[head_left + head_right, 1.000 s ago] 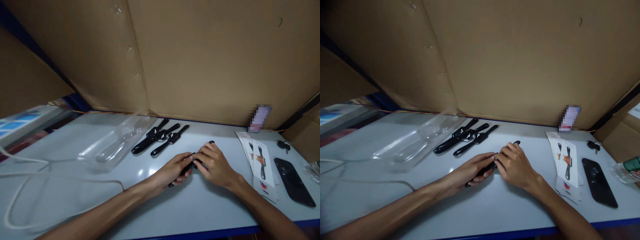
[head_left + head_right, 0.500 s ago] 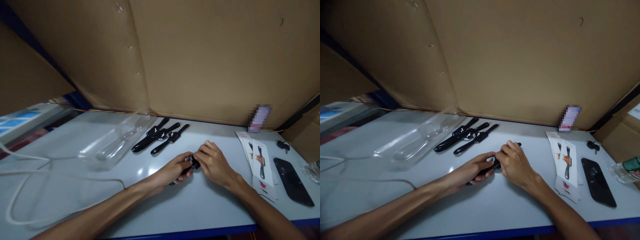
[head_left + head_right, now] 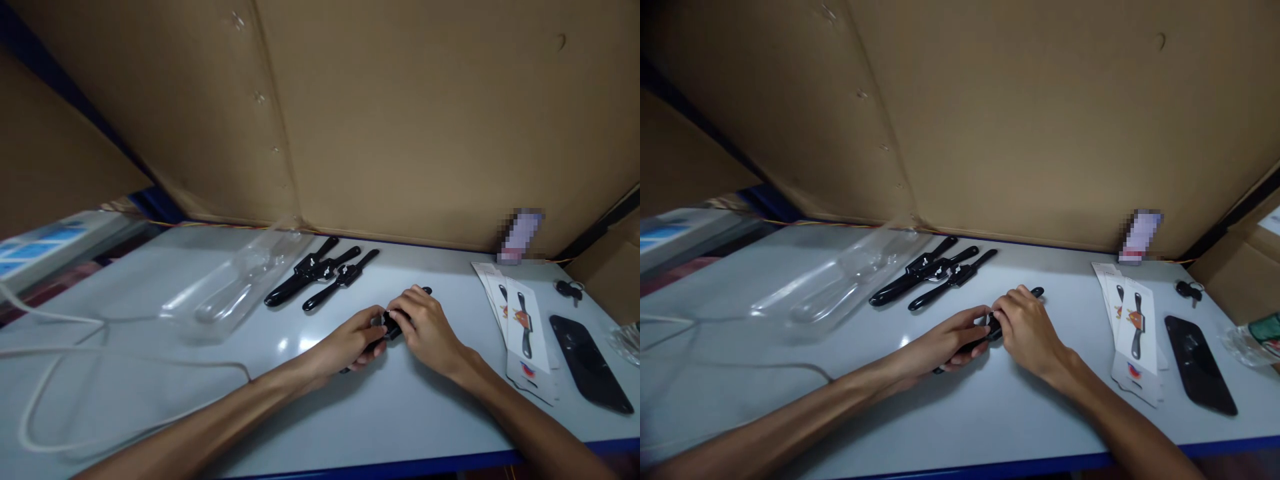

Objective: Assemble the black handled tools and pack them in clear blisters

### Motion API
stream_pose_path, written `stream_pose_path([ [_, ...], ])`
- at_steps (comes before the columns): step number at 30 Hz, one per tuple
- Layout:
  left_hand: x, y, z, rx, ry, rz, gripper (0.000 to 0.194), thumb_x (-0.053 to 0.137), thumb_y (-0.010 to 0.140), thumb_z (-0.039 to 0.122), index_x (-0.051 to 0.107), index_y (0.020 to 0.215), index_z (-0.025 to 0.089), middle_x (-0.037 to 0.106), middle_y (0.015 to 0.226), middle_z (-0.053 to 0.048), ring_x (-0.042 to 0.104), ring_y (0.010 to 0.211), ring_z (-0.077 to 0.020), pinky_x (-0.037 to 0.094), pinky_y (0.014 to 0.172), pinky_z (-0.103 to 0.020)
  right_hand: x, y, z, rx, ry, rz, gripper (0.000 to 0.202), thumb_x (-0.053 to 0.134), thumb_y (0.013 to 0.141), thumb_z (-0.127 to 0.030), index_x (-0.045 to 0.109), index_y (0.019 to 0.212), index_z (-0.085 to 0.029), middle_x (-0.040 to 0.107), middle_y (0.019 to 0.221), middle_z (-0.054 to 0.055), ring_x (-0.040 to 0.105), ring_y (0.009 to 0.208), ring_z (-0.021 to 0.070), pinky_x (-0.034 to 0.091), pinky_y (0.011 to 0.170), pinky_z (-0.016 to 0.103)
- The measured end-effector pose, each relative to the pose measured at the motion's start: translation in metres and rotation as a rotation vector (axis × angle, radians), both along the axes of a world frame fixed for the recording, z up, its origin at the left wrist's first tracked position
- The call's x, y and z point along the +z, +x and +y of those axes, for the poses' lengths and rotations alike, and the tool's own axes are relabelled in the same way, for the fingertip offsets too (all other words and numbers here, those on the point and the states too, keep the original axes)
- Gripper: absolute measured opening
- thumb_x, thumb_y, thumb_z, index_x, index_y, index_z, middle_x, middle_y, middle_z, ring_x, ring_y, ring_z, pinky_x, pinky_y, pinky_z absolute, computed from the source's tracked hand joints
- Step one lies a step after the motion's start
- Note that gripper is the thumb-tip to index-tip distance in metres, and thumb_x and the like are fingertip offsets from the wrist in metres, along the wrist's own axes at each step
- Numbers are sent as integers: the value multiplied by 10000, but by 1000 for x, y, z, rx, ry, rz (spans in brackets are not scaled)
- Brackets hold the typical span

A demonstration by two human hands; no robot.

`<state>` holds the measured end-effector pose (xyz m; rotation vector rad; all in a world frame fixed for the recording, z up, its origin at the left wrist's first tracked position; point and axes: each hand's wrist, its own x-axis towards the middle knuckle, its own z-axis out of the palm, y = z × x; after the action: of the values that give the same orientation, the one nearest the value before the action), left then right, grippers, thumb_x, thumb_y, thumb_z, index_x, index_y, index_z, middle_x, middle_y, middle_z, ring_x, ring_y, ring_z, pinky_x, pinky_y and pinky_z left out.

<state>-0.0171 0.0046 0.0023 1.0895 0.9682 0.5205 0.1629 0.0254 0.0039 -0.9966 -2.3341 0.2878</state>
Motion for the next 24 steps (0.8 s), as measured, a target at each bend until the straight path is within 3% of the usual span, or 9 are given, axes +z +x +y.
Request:
stream_pose_path([
  [11, 1, 1, -1, 26, -16, 8, 341, 510, 909, 518, 510, 1039, 202, 474, 632, 63, 265, 442, -52, 146, 436, -197, 1, 0, 0, 0, -83, 43, 184, 533, 958, -99, 667, 868, -188, 626, 839, 45, 537, 867, 195, 441, 772, 330],
  [16, 2, 1, 0, 42, -40, 20, 279, 486, 918, 402, 517, 1095, 188, 511, 635, 48, 269, 428, -52, 141, 427, -198, 4, -3, -5, -8, -51, -7, 227, 517, 931, -58, 692, 887, -196, 603, 817, 42, 512, 846, 198, 420, 745, 326],
  [19, 3, 0, 0, 20, -24, 21, 265, 492, 915, 368, 527, 1096, 177, 516, 643, 43, 282, 435, -51, 157, 426, -195, 4, -5, -5, -55, -122, 32, 234, 550, 893, -22, 706, 852, -191, 633, 782, 31, 528, 819, 187, 417, 739, 319],
  [24, 3, -1, 1, 27, -75, -14, 251, 525, 893, 343, 524, 1085, 180, 502, 634, 50, 261, 424, -44, 144, 423, -190, 6, 2, 2, -125, -183, 46, 138, 651, 896, -116, 729, 814, -195, 672, 796, 25, 540, 832, 186, 423, 790, 340],
])
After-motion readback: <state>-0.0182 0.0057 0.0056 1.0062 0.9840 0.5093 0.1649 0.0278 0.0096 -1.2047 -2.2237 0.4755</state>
